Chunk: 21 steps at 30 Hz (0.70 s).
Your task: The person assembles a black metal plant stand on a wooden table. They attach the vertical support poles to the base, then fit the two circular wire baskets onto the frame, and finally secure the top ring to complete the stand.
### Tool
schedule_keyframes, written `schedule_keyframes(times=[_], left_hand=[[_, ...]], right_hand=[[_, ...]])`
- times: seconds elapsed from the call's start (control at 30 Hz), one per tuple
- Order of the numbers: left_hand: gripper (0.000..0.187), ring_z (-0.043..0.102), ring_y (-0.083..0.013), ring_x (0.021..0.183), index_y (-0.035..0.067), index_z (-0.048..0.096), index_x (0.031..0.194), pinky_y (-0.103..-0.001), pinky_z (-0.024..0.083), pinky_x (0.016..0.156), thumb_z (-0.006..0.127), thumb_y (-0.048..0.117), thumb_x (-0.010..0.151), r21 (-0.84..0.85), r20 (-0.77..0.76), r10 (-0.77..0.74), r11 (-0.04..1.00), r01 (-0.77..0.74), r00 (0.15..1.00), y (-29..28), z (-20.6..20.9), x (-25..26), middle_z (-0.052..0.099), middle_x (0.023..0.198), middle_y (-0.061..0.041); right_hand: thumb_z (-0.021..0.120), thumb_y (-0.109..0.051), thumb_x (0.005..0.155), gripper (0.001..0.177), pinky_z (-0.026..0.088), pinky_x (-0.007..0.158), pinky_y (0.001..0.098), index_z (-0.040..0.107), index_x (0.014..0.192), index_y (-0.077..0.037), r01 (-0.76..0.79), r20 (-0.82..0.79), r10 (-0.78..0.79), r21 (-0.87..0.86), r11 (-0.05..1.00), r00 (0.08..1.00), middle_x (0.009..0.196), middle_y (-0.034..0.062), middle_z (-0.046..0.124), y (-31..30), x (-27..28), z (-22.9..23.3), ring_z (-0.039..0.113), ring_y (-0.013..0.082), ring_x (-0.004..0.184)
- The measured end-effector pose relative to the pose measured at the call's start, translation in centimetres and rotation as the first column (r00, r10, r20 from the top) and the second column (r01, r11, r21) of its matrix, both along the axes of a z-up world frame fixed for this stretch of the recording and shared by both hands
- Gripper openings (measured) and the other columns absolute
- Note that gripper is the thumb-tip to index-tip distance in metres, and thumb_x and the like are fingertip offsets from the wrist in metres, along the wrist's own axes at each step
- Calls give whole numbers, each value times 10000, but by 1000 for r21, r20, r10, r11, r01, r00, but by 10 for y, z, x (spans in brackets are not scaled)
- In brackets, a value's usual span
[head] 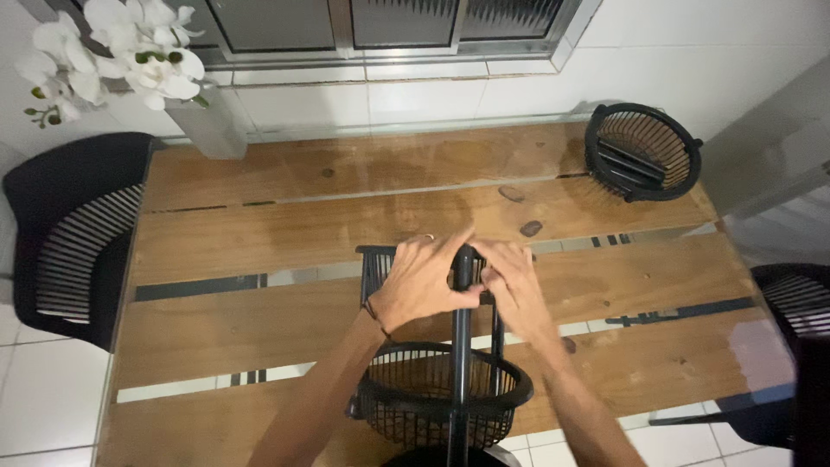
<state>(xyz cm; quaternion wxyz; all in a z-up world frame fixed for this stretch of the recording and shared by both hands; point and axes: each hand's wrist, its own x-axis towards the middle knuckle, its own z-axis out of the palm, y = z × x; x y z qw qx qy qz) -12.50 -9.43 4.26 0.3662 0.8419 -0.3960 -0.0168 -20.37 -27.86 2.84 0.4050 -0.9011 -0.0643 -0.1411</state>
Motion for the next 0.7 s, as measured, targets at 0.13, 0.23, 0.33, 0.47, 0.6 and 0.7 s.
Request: schedule_keyframes(times=[0.13, 0.23, 0.33, 0.47, 0.6, 0.7], left_hand=[[851, 682, -284, 648, 90, 541, 1425, -426, 556, 700, 776, 424, 677, 16, -47, 80, 997, -79, 996, 15, 1, 15, 732, 788, -115], [544, 707, -239, 743, 158, 717, 1201, -386, 570, 777, 759, 386, 709, -117, 28, 50, 992, -46, 998, 28, 2, 28, 748, 884, -60], [456, 681, -278, 923, 111, 720, 1129, -420, 537, 881, 751, 287, 710, -173, 183, 5, 985, 27, 983, 31, 5, 41, 726, 962, -90], [396, 687, -280, 1050, 70, 682, 1144, -468, 508, 1025, 704, 218, 778, -145, 507, 28, 988, 53, 861, 11, 11, 47, 717, 1082, -91], [413, 676, -332, 1015, 13, 676, 1210, -438, 532, 928, 692, 360, 986, -58, 496, -12, 997, 47, 868, -7, 14, 38, 707, 1088, -155], [496, 681, -271, 950, 50, 692, 1177, -424, 521, 870, 668, 477, 927, -152, 513, -34, 980, 130, 858, -3, 23, 47, 713, 1044, -124]], right_hand=[[606, -151, 938, 386, 464, 966, 438, 629, 1290, 4, 47, 62, -44, -44, 998, 997, 1184, 204, 676, -31, 22, -4, 622, 383, 1107], [589, -173, 995, 298, 502, 928, 393, 664, 1237, -16, -1, 32, 0, 40, 999, 999, 1107, 178, 708, -52, 32, -10, 668, 340, 1040], [580, -170, 1028, 235, 515, 903, 353, 672, 1186, -22, -49, 71, 40, 119, 992, 997, 1074, 151, 722, -54, 34, -17, 670, 296, 985], [657, -155, 1021, 195, 524, 857, 349, 712, 1165, -35, 123, 185, -141, 108, 986, 973, 963, 126, 706, -34, 33, -12, 664, 266, 897], [738, -162, 950, 246, 549, 803, 371, 719, 1169, -51, 100, 245, -109, 48, 994, 963, 1011, 128, 731, -19, 34, 14, 696, 276, 890], [760, -209, 906, 353, 563, 828, 393, 688, 1199, -28, -3, 281, 8, -20, 1000, 960, 1091, 139, 746, -31, 39, 37, 733, 294, 953]])
